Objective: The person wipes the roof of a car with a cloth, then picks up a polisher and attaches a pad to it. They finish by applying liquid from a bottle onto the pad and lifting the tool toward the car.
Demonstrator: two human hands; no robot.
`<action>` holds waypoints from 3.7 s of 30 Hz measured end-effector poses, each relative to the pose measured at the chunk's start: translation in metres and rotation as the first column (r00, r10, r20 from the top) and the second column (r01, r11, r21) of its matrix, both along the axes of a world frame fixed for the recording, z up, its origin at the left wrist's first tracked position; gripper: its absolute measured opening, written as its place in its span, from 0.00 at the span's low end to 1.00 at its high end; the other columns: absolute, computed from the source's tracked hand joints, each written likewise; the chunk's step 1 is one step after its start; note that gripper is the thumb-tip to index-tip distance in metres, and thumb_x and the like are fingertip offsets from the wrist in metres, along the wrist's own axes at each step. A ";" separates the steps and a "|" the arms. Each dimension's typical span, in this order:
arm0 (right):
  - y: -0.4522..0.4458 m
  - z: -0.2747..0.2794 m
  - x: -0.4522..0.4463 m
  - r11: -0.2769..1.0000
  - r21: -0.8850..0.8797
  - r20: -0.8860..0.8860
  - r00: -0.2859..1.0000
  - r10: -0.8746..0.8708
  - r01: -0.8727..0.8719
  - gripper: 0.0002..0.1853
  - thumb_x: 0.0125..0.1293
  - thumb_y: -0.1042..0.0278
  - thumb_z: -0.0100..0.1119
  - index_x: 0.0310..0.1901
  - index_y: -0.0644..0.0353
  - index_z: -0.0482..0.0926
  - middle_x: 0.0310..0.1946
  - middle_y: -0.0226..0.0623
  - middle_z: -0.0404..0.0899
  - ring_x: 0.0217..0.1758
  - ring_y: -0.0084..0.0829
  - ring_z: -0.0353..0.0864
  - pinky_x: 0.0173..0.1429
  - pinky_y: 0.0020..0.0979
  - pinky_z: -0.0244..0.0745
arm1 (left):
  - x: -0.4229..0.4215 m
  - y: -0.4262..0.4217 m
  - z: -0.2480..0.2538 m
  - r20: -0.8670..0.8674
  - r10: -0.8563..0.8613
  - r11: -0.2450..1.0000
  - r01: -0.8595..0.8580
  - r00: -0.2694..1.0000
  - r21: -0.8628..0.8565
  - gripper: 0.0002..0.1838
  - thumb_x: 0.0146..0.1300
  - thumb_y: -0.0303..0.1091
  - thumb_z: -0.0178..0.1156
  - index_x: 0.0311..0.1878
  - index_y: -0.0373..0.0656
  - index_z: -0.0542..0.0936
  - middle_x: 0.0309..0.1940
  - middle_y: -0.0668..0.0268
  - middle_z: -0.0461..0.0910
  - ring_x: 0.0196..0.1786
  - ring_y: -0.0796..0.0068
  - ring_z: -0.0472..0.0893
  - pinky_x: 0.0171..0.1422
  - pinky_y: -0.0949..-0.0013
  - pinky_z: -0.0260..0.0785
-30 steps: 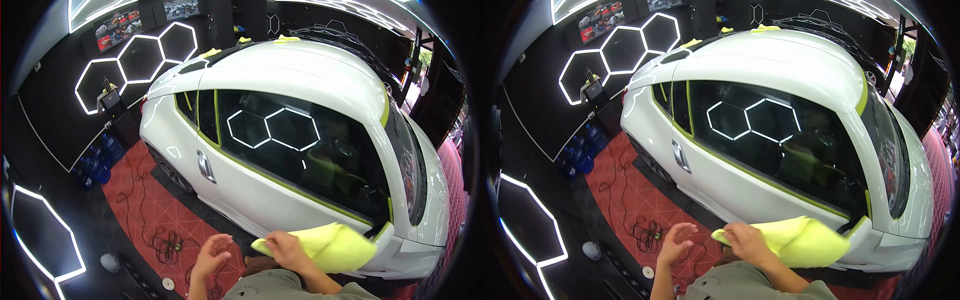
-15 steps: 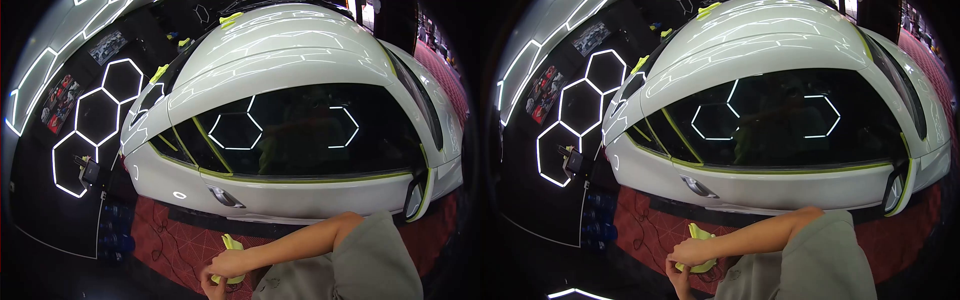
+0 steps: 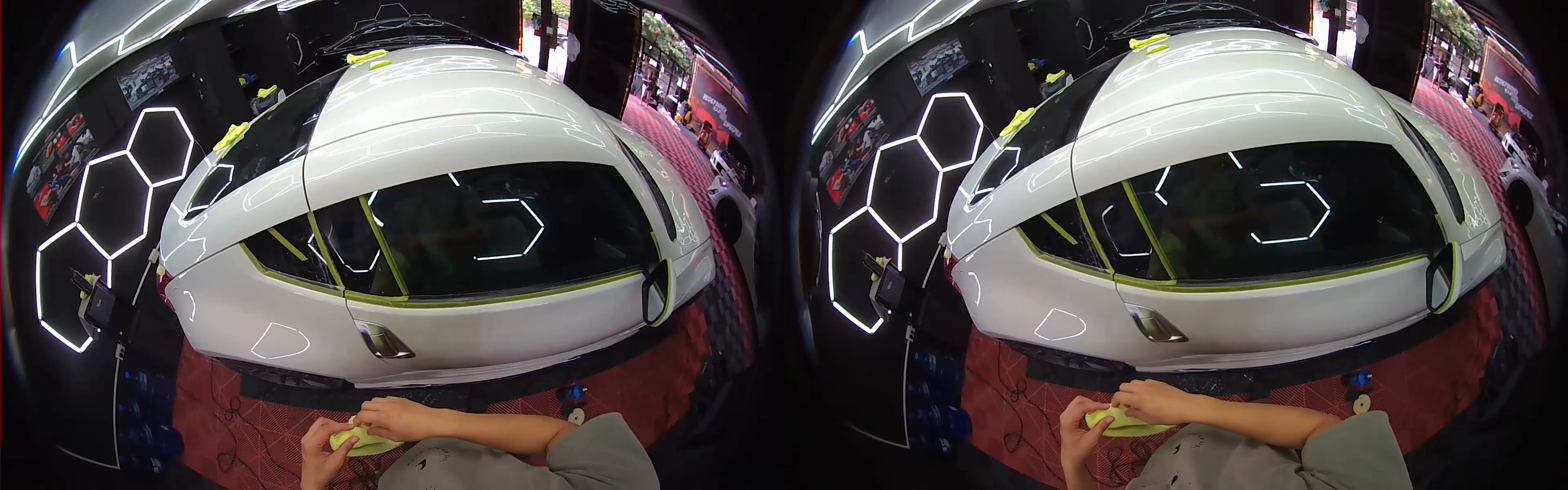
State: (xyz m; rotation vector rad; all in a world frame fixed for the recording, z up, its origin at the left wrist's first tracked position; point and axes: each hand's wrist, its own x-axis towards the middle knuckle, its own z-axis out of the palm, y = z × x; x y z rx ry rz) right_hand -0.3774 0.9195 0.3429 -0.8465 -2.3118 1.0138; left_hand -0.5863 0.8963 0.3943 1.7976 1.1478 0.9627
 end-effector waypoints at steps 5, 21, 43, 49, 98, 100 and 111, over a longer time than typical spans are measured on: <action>-0.002 0.007 0.013 0.981 0.011 -0.122 0.974 -0.193 0.196 0.20 0.60 0.68 0.63 0.55 0.56 0.73 0.47 0.38 0.72 0.53 0.42 0.73 0.60 0.41 0.68 | -0.004 0.026 0.012 -0.028 -0.214 0.977 0.214 0.976 -0.002 0.15 0.47 0.21 0.71 0.41 0.38 0.84 0.34 0.62 0.78 0.36 0.73 0.79 0.40 0.73 0.69; 0.008 0.055 0.076 0.925 0.268 0.022 0.958 -0.285 0.269 0.14 0.59 0.59 0.67 0.37 0.55 0.71 0.30 0.33 0.76 0.35 0.38 0.77 0.44 0.36 0.70 | -0.003 0.041 0.024 -0.318 -0.112 0.992 0.126 0.941 0.024 0.19 0.41 0.37 0.78 0.30 0.36 0.81 0.30 0.64 0.78 0.31 0.70 0.79 0.35 0.70 0.73; 0.012 0.112 0.171 0.804 -0.234 -0.480 0.654 -0.584 0.547 0.06 0.58 0.75 0.70 0.35 0.65 0.82 0.27 0.27 0.80 0.28 0.15 0.72 0.32 0.19 0.68 | -0.052 0.060 0.004 -0.265 -0.107 0.991 0.082 0.958 -0.105 0.10 0.58 0.20 0.59 0.43 0.35 0.83 0.33 0.59 0.82 0.36 0.68 0.82 0.41 0.69 0.73; 0.018 0.116 0.176 0.766 -0.279 -0.453 0.624 -0.637 0.579 0.07 0.64 0.72 0.64 0.39 0.66 0.83 0.25 0.29 0.80 0.24 0.14 0.71 0.27 0.16 0.64 | -0.060 0.069 0.009 -0.314 0.013 0.998 -0.032 0.949 -0.054 0.11 0.60 0.19 0.56 0.45 0.35 0.82 0.33 0.58 0.81 0.36 0.67 0.80 0.44 0.67 0.72; 0.047 0.183 0.061 0.958 0.042 -0.403 0.872 0.277 -0.285 0.05 0.62 0.74 0.63 0.38 0.62 0.82 0.48 0.41 0.80 0.48 0.32 0.79 0.53 0.34 0.74 | 0.031 0.027 0.132 -0.166 -0.400 0.804 0.432 0.901 0.408 0.16 0.59 0.17 0.57 0.50 0.43 0.81 0.46 0.61 0.79 0.45 0.61 0.81 0.47 0.66 0.75; 0.051 0.184 0.056 0.954 0.135 -0.354 0.886 0.299 -0.267 0.06 0.58 0.77 0.66 0.38 0.62 0.83 0.44 0.37 0.81 0.43 0.29 0.81 0.47 0.28 0.76 | 0.026 0.031 0.132 -0.220 -0.389 0.804 0.446 0.895 0.394 0.17 0.58 0.18 0.58 0.51 0.41 0.80 0.46 0.61 0.79 0.45 0.60 0.81 0.48 0.65 0.74; 0.065 0.188 0.093 0.977 -0.078 -0.617 0.760 -0.203 0.198 0.16 0.59 0.89 0.59 0.48 0.63 0.79 0.42 0.36 0.75 0.41 0.18 0.76 0.46 0.20 0.74 | -0.027 0.044 0.103 -0.455 -0.010 0.958 0.139 0.890 0.251 0.16 0.60 0.30 0.64 0.49 0.36 0.77 0.48 0.58 0.81 0.48 0.57 0.81 0.55 0.64 0.72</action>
